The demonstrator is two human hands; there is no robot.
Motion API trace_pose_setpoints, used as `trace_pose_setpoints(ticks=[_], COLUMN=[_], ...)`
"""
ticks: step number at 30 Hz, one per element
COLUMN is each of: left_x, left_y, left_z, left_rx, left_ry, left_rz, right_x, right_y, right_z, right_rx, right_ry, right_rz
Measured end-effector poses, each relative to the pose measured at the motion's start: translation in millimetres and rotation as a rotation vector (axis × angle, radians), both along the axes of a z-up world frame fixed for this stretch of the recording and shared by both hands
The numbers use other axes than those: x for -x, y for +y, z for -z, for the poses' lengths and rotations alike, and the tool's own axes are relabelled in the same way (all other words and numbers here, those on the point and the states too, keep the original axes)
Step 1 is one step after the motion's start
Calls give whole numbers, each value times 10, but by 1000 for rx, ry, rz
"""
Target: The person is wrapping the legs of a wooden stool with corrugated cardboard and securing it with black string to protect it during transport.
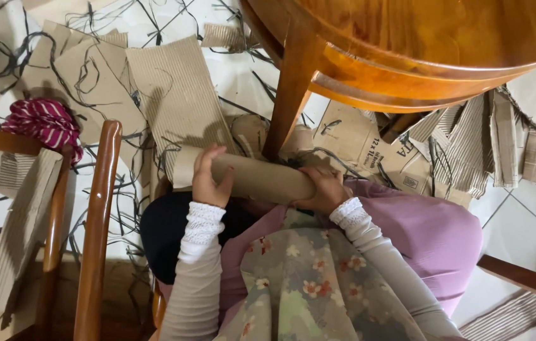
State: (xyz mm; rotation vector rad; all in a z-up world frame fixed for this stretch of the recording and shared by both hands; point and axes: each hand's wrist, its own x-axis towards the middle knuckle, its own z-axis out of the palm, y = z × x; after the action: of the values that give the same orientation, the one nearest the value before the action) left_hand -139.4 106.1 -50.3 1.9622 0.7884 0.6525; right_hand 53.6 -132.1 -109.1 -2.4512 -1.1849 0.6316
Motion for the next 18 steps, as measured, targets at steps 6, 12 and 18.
trace_pose_setpoints(ticks=[6, 12, 18], left_x=[-115, -259, -353], left_y=[-66, 14, -226], left_z=[-501, 52, 448], left_rx=[-194, 227, 406], left_ry=[-285, -515, -615], left_rz=[-190, -151, 143], right_x=[-63, -141, 284], right_y=[-113, -136, 144], right_z=[10, -154, 114], right_rx=[-444, -616, -768], right_ry=[-179, 63, 65], right_rz=[124, 325, 284])
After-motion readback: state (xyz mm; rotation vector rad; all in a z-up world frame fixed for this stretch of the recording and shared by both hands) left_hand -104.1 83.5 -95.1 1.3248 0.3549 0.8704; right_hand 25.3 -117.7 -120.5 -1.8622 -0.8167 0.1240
